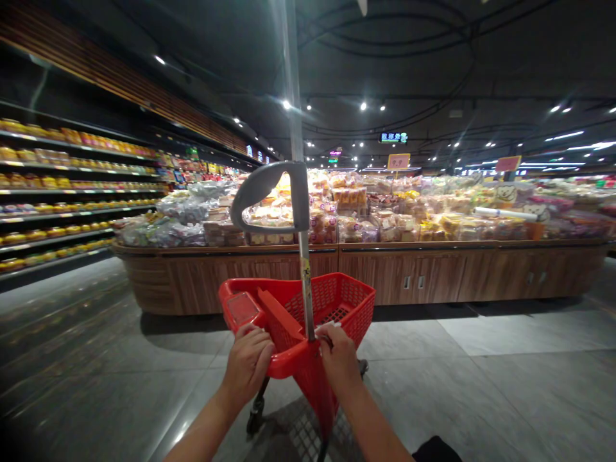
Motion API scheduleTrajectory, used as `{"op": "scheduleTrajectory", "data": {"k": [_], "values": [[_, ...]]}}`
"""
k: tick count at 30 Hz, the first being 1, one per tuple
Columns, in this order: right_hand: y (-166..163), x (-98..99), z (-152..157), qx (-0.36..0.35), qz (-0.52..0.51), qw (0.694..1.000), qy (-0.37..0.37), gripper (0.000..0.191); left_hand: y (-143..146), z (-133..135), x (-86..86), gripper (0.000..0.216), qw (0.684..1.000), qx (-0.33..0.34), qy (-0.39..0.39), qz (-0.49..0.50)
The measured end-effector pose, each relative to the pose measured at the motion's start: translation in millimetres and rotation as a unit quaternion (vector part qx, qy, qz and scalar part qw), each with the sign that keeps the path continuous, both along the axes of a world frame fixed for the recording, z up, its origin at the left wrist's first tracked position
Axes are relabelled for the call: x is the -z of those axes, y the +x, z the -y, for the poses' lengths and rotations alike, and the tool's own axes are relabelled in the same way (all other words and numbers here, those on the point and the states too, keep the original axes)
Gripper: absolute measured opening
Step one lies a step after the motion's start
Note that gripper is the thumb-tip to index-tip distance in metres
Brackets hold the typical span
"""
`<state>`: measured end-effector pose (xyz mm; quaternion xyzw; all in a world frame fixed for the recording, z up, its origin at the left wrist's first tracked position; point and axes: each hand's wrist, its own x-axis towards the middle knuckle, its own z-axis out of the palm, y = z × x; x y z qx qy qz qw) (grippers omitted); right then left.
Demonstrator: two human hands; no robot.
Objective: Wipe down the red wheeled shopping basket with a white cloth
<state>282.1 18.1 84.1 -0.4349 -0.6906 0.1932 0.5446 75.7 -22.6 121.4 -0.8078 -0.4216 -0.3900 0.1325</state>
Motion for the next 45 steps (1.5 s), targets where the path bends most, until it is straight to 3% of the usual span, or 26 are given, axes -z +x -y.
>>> {"op": "scheduleTrajectory", "data": {"k": [7,13,17,20,23,26,31,35,38,42,45], "values": [[1.7,-2.0,-6.0,0.045,0.018,0.999,-0.013,0.017,-11.2,-10.9,-3.0,0.038,1.000,0.022,-0.019,0.006],[-8.5,-3.5,4.3,0.022,0.023,0.999,0.030,0.020,-17.0,-16.9,-3.3,0.040,0.999,0.038,-0.037,0.008],[6.7,4.1,-9.1,0.009,-0.049,0.998,-0.034,0.014,-23.5,-22.3,-3.1,0.038,0.998,0.042,-0.044,0.006],[27.7,5.3,-19.4,0.023,-0.129,0.989,-0.063,0.021,-29.6,-23.3,-9.8,0.037,0.997,0.043,-0.058,-0.017],[37.5,1.3,-17.4,0.060,-0.131,0.989,-0.013,0.026,-28.1,-16.0,-19.3,0.035,0.998,0.005,-0.047,-0.037],[22.0,0.9,-3.5,0.035,-0.086,0.995,0.035,0.023,-8.5,-0.9,-23.2,0.028,0.996,-0.084,0.002,-0.044],[-11.3,15.8,14.4,-0.026,-0.006,0.997,0.072,0.034,40.3,12.2,-11.7,0.025,0.982,-0.179,0.026,-0.058],[2.8,27.7,7.9,0.001,0.013,0.999,0.043,0.034,44.0,-0.6,-2.8,0.039,0.962,-0.248,0.030,-0.111],[8.9,29.9,6.3,0.031,0.006,0.999,0.008,0.028,31.5,-10.9,-0.6,0.039,0.961,-0.245,0.030,-0.125],[-5.1,25.2,12.1,-0.028,0.023,0.999,0.024,0.028,16.6,-17.5,1.2,0.036,0.967,-0.220,0.033,-0.121],[-7.6,16.9,6.6,-0.028,0.043,0.999,0.011,0.026,5.6,-19.1,0.6,0.032,0.971,-0.200,0.031,-0.127]]}}
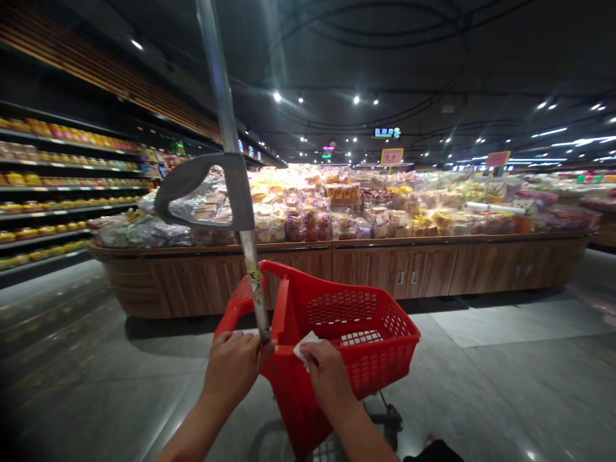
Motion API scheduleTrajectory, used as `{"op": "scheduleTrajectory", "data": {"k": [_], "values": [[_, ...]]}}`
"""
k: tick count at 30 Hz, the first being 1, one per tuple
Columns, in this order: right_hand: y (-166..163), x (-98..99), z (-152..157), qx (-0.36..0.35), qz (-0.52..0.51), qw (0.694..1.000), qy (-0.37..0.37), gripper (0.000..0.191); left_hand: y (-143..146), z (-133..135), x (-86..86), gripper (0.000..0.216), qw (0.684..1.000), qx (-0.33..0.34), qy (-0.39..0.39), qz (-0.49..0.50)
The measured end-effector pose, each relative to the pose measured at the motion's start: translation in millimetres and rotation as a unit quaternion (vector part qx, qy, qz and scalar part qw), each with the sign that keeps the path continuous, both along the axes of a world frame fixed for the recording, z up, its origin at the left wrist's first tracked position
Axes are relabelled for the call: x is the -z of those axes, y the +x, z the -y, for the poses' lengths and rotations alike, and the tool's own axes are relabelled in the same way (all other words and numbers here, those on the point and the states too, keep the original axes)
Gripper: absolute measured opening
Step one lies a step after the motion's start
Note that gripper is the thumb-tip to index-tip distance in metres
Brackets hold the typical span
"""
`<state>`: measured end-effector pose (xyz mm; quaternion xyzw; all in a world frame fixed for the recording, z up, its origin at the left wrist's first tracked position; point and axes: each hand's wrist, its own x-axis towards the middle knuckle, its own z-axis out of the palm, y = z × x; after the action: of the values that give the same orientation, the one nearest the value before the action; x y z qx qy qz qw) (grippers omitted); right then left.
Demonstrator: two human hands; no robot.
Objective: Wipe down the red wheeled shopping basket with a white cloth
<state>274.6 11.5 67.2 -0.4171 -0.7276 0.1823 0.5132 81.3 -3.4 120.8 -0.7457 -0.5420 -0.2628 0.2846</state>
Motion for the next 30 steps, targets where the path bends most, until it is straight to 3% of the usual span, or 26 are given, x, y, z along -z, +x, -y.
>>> {"op": "scheduleTrajectory", "data": {"k": [4,7,10,13,15,19,23,25,30], "values": [[6.3,-25.4,-19.0,-0.009,0.017,1.000,-0.018,0.025,-17.1,-0.9,-4.2,0.029,0.998,0.027,-0.052,-0.031],[-4.5,-48.9,-32.5,-0.084,0.018,0.995,0.050,0.026,-27.4,-1.0,-6.8,0.031,0.997,0.031,-0.069,-0.032],[-29.2,-59.7,-50.2,-0.198,0.095,0.967,0.125,0.026,-34.3,-1.1,-7.4,0.028,0.997,0.037,-0.067,-0.028],[-52.7,-56.4,-74.9,-0.278,0.205,0.924,0.165,0.024,-39.4,-2.0,-6.8,0.026,0.997,0.047,-0.059,-0.030],[-63.1,-52.6,-90.3,-0.266,0.253,0.914,0.175,0.023,-42.2,-3.1,-5.9,0.028,0.997,0.051,-0.059,-0.030],[-73.0,-48.6,-99.7,-0.176,0.253,0.934,0.180,0.023,-46.2,-5.2,-4.3,0.029,0.996,0.051,-0.065,-0.030],[-73.5,-44.9,-91.5,-0.267,0.235,0.922,0.154,0.028,-47.5,-5.8,-4.1,0.024,0.996,0.062,-0.056,-0.032],[-71.5,-45.0,-95.2,-0.272,0.235,0.926,0.112,0.027,-47.1,-5.6,-5.0,0.024,0.996,0.061,-0.063,-0.025],[-66.2,-56.8,-122.9,-0.169,0.208,0.963,0.034,0.025,-44.9,-5.2,-7.7,0.026,0.996,0.050,-0.078,-0.004]]}}
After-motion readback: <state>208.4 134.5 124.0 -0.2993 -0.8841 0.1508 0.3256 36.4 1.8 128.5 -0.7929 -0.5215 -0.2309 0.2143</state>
